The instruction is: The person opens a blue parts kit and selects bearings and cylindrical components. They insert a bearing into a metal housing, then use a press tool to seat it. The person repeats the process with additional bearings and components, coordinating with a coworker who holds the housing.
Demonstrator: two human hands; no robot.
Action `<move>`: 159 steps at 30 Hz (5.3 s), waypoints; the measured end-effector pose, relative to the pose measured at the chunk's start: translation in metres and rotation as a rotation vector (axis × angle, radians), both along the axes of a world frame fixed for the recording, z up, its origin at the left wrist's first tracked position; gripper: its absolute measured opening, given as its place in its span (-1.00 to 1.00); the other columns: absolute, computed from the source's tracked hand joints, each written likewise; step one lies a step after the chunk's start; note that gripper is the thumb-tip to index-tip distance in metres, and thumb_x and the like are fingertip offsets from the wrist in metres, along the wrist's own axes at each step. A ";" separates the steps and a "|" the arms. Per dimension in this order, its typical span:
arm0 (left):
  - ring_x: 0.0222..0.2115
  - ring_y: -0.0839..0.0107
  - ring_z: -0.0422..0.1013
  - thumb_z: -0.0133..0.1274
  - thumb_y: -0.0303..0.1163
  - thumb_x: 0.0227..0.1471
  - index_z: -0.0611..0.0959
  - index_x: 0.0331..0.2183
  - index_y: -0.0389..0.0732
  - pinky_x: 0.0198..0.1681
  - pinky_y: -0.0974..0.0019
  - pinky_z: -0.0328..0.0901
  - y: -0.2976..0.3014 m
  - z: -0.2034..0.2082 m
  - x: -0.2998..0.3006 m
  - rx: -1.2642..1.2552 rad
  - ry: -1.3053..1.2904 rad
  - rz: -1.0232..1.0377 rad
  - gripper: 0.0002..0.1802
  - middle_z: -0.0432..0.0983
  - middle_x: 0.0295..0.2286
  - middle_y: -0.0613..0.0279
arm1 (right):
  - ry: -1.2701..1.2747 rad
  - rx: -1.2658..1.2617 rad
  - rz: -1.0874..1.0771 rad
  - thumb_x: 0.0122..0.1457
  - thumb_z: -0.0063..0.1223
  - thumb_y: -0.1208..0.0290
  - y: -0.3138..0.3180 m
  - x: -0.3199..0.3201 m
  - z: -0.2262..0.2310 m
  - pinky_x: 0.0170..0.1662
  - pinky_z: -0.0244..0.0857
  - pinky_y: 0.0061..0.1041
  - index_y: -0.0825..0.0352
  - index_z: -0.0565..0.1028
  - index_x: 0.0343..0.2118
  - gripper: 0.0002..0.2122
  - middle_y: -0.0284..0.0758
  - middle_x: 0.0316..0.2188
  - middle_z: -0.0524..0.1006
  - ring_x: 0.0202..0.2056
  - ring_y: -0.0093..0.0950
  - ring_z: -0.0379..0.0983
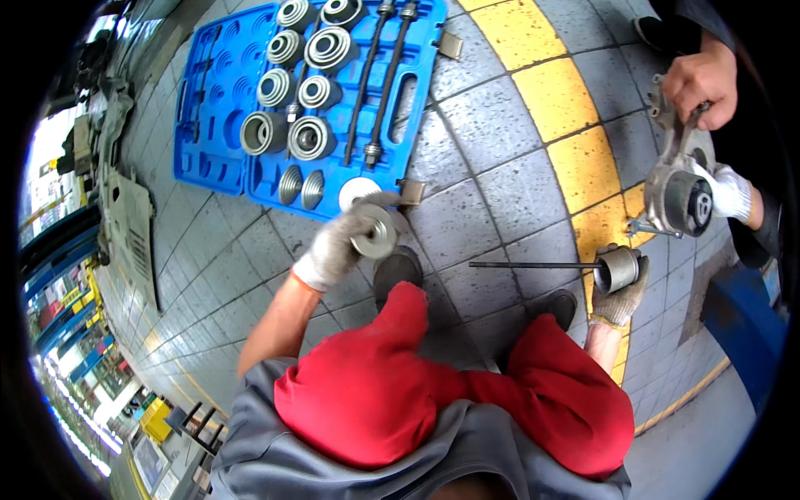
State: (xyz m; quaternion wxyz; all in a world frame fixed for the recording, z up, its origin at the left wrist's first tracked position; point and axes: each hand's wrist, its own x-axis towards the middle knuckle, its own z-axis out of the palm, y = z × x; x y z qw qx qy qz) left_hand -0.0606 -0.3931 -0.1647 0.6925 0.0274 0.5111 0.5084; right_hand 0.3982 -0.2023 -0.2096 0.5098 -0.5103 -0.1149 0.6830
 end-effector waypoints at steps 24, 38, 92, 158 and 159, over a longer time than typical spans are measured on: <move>-0.27 0.59 0.36 -0.11 -0.41 0.36 0.51 0.16 -0.19 -0.16 0.41 0.34 -0.041 -0.010 0.016 -0.130 0.300 -0.126 -0.62 0.53 -0.17 0.30 | -1.666 0.477 0.901 0.36 0.13 0.08 0.044 -0.134 -0.057 0.09 0.41 -0.13 0.33 0.69 -0.09 -0.63 -0.03 -0.11 0.62 -0.02 -0.03 0.55; -0.06 0.03 0.56 0.23 -0.40 0.09 0.63 0.02 -0.21 0.05 0.08 0.44 0.017 -0.026 0.038 0.225 1.133 -0.580 -0.57 0.60 -0.10 0.02 | -1.424 0.738 0.721 0.26 0.30 0.34 0.020 -0.085 0.039 -0.01 0.51 -0.26 0.45 0.52 0.03 -0.63 -0.03 -0.07 0.59 -0.12 -0.12 0.60; -0.02 0.26 0.63 0.26 -0.43 0.21 0.50 0.23 -0.41 0.06 0.24 0.49 0.227 0.003 0.141 0.421 0.761 -0.228 -0.39 0.69 -0.05 -0.11 | -0.430 0.417 0.334 0.27 0.20 0.63 0.066 -0.156 0.021 0.11 0.46 -0.42 0.42 0.13 0.22 -0.45 -0.11 0.10 0.34 0.06 -0.44 0.42; -0.04 -0.01 0.57 0.23 -0.67 0.06 0.66 -0.01 -0.29 0.00 0.10 0.48 0.114 -0.035 0.031 0.346 1.492 -0.461 -0.59 0.62 -0.05 -0.08 | 0.159 -0.001 0.467 0.45 -0.02 0.26 0.123 -0.111 -0.077 0.32 0.32 -0.32 0.44 0.41 0.27 -0.55 -0.23 0.17 0.54 0.18 -0.40 0.48; -0.04 0.01 0.57 0.24 -0.66 0.06 0.67 -0.02 -0.28 0.00 0.11 0.48 0.102 -0.033 0.019 0.315 1.606 -0.443 -0.60 0.62 -0.05 -0.07 | 0.009 -0.042 0.400 0.46 0.00 0.22 0.118 -0.104 -0.088 0.32 0.30 -0.34 0.42 0.44 0.27 -0.55 -0.25 0.18 0.54 0.19 -0.41 0.46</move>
